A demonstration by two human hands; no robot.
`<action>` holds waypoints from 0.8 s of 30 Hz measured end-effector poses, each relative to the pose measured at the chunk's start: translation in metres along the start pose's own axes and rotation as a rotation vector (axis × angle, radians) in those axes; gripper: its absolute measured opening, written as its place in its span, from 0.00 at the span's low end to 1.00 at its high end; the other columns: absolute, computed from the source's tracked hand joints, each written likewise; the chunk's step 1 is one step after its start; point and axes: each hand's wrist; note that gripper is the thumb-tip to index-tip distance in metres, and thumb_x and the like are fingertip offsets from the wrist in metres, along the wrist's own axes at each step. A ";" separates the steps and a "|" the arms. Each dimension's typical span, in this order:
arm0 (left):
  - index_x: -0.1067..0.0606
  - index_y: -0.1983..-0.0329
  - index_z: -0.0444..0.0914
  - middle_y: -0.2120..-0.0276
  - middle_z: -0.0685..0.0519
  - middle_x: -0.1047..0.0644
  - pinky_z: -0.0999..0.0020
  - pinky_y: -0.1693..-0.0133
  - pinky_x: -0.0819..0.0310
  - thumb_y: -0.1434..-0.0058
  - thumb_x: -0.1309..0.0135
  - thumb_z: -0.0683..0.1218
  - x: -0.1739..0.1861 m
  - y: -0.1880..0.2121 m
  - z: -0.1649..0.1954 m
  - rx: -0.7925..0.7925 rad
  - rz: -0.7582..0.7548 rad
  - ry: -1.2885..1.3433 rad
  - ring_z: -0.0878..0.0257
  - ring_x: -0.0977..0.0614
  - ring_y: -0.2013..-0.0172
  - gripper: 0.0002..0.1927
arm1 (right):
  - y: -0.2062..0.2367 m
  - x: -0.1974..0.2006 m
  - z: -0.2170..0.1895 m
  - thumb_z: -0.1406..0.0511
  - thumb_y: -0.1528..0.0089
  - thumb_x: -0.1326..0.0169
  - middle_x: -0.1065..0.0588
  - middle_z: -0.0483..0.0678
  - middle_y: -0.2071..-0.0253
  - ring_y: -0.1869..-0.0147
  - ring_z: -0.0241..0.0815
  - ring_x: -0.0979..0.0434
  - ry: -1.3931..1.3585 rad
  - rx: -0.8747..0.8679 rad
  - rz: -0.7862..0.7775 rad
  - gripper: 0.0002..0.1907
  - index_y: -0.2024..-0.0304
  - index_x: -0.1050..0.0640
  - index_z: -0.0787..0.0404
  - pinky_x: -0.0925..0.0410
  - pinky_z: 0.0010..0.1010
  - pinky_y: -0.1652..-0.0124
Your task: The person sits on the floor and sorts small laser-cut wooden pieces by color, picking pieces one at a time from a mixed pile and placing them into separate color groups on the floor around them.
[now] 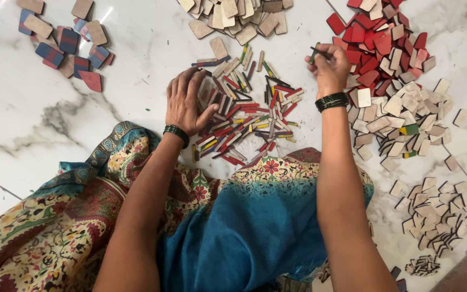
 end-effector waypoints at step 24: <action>0.37 0.27 0.39 0.30 0.42 0.35 0.43 0.28 0.53 0.38 0.53 0.76 -0.002 -0.008 0.002 -0.093 -0.127 -0.048 0.44 0.38 0.29 0.48 | 0.044 -0.069 0.006 0.57 0.47 0.29 0.19 0.43 0.73 0.69 0.43 0.17 1.101 0.291 -0.204 0.12 0.69 0.17 0.54 0.28 0.35 0.68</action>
Point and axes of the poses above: each hand's wrist, its own y-axis away from the middle knuckle, its own x-axis out of the back of the hand, z = x × y
